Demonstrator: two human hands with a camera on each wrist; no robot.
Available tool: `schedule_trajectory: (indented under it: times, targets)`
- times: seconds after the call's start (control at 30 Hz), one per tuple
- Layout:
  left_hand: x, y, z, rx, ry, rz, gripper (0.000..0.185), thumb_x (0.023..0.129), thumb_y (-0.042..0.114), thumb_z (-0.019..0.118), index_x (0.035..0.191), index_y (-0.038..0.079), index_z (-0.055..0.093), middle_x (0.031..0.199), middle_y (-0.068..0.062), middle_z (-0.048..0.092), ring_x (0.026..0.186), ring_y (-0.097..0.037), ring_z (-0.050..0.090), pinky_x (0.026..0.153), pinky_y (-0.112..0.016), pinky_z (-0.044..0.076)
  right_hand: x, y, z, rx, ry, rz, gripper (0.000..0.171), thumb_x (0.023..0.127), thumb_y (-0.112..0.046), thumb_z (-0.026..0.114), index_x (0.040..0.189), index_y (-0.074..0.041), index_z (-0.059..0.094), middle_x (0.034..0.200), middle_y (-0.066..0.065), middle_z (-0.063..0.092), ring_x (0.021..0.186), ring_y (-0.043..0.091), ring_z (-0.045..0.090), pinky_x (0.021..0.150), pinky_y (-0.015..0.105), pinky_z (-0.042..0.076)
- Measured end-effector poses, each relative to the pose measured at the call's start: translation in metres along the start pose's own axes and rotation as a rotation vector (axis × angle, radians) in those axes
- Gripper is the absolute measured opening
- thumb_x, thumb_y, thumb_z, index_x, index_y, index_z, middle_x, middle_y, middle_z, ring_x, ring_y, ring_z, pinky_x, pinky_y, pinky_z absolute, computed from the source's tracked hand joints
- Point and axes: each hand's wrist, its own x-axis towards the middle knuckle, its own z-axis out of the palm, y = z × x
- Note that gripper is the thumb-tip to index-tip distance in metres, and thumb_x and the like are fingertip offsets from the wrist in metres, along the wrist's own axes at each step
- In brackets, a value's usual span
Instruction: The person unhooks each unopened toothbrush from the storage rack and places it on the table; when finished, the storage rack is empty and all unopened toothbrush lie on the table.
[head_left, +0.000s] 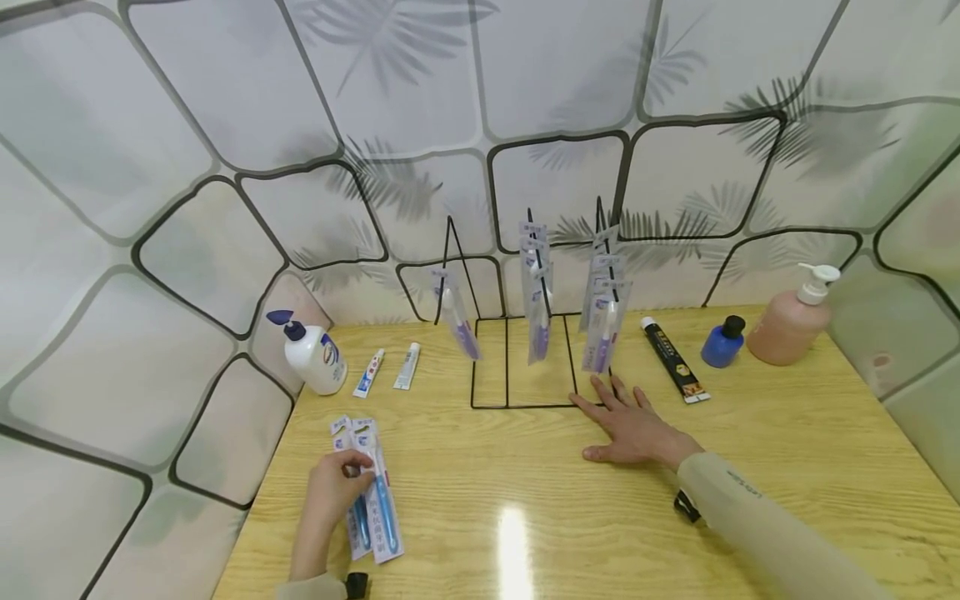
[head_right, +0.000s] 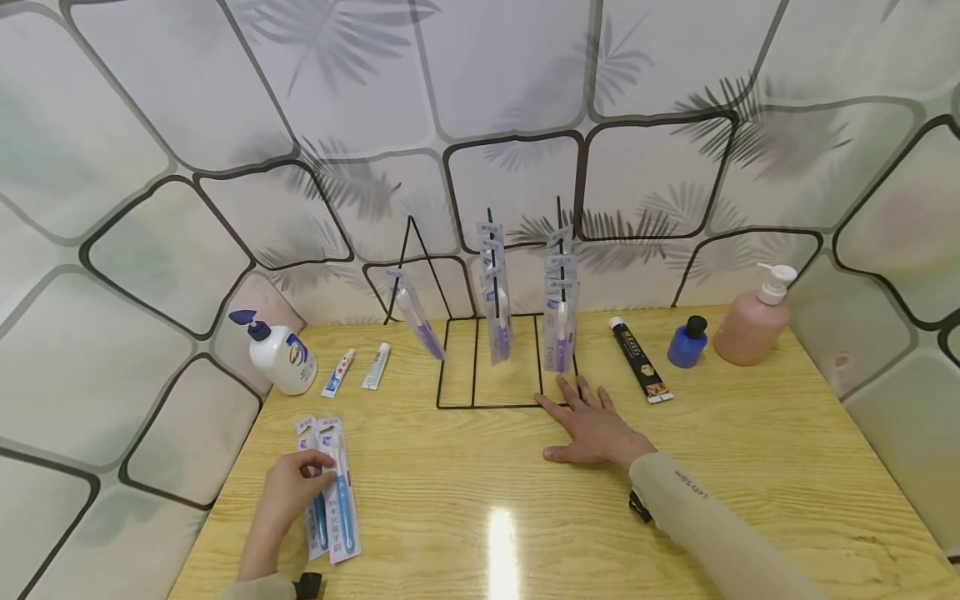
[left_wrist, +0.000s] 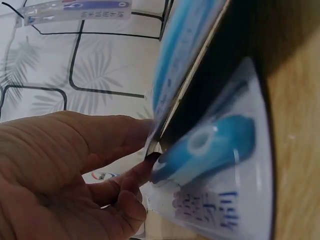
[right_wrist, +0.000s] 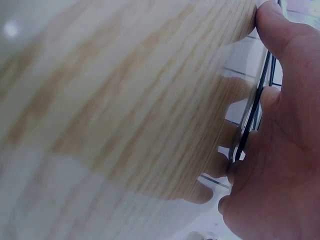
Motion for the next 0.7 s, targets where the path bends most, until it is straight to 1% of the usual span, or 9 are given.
schedule_trajectory:
  times: [0.1, 0.27, 0.37, 0.4, 0.43, 0.5, 0.57, 0.63, 0.7]
  targets:
    - [-0.002, 0.000, 0.001, 0.008, 0.001, 0.024, 0.012, 0.082, 0.003, 0.077, 0.094, 0.004, 0.075, 0.086, -0.009, 0.066, 0.069, -0.017, 0.052, 0.057, -0.027, 0.042, 0.000, -0.001, -0.002, -0.003, 0.000, 0.004, 0.089, 0.091, -0.062, 0.064, 0.163, -0.024, 0.026, 0.170, 0.024, 0.006, 0.154, 0.054, 0.001, 0.115, 0.078, 0.007]
    - [-0.005, 0.000, 0.003, 0.042, 0.028, 0.073, 0.014, 0.079, 0.001, 0.078, 0.093, 0.002, 0.075, 0.089, -0.013, 0.062, 0.076, -0.019, 0.053, 0.061, -0.028, 0.041, 0.000, -0.001, -0.002, 0.004, 0.002, 0.000, 0.089, 0.091, -0.062, 0.064, 0.162, -0.024, 0.027, 0.169, 0.025, 0.009, 0.154, 0.055, 0.002, 0.115, 0.078, 0.007]
    - [-0.006, 0.003, 0.003, 0.070, 0.050, 0.100, 0.014, 0.080, 0.001, 0.076, 0.094, 0.004, 0.076, 0.093, -0.013, 0.060, 0.078, -0.020, 0.052, 0.063, -0.028, 0.040, 0.000, -0.001, -0.001, 0.011, -0.002, -0.004, 0.089, 0.091, -0.063, 0.063, 0.163, -0.025, 0.026, 0.170, 0.025, 0.009, 0.154, 0.055, 0.001, 0.115, 0.078, 0.006]
    - [-0.006, 0.006, 0.003, 0.074, 0.061, 0.119, 0.014, 0.080, 0.001, 0.075, 0.094, 0.004, 0.076, 0.094, -0.014, 0.061, 0.079, -0.021, 0.052, 0.064, -0.029, 0.041, 0.000, -0.001, -0.001, 0.012, -0.004, -0.003, 0.089, 0.092, -0.063, 0.063, 0.163, -0.025, 0.025, 0.170, 0.024, 0.008, 0.154, 0.054, 0.000, 0.116, 0.077, 0.006]
    - [-0.004, 0.010, 0.003, 0.077, 0.077, 0.145, 0.014, 0.080, 0.001, 0.074, 0.094, 0.004, 0.076, 0.095, -0.014, 0.062, 0.079, -0.022, 0.054, 0.065, -0.030, 0.041, 0.000, 0.000, 0.000, 0.012, -0.007, -0.002, 0.089, 0.092, -0.063, 0.063, 0.163, -0.026, 0.024, 0.170, 0.024, 0.007, 0.154, 0.054, 0.000, 0.116, 0.077, 0.005]
    - [0.002, 0.023, 0.002, 0.059, 0.112, 0.205, 0.014, 0.082, 0.001, 0.074, 0.095, 0.004, 0.075, 0.098, -0.015, 0.064, 0.082, -0.025, 0.057, 0.067, -0.032, 0.043, 0.000, 0.000, 0.000, 0.013, -0.007, -0.004, 0.090, 0.092, -0.063, 0.063, 0.163, -0.026, 0.024, 0.170, 0.023, 0.006, 0.154, 0.054, 0.000, 0.116, 0.077, 0.005]
    - [0.012, 0.040, 0.002, 0.019, 0.146, 0.289, 0.014, 0.084, 0.002, 0.074, 0.098, 0.005, 0.075, 0.103, -0.015, 0.068, 0.088, -0.029, 0.061, 0.072, -0.035, 0.047, 0.000, 0.000, -0.001, 0.016, -0.003, -0.006, 0.089, 0.091, -0.062, 0.064, 0.163, -0.025, 0.025, 0.170, 0.024, 0.006, 0.154, 0.054, 0.000, 0.116, 0.077, 0.006]
    - [0.025, 0.060, 0.000, -0.072, 0.149, 0.362, 0.018, 0.087, 0.004, 0.076, 0.105, 0.005, 0.075, 0.110, -0.015, 0.070, 0.096, -0.032, 0.064, 0.077, -0.039, 0.051, -0.001, -0.001, -0.001, 0.020, -0.001, -0.009, 0.090, 0.091, -0.062, 0.064, 0.163, -0.024, 0.026, 0.170, 0.025, 0.006, 0.154, 0.055, 0.000, 0.115, 0.078, 0.006]
    - [0.038, 0.080, -0.001, -0.187, 0.124, 0.424, 0.025, 0.090, 0.006, 0.075, 0.115, 0.007, 0.072, 0.122, -0.013, 0.069, 0.110, -0.034, 0.063, 0.084, -0.046, 0.055, -0.001, -0.001, -0.001, 0.019, -0.004, -0.006, 0.090, 0.091, -0.062, 0.064, 0.163, -0.025, 0.025, 0.170, 0.024, 0.005, 0.154, 0.054, 0.000, 0.116, 0.077, 0.005]
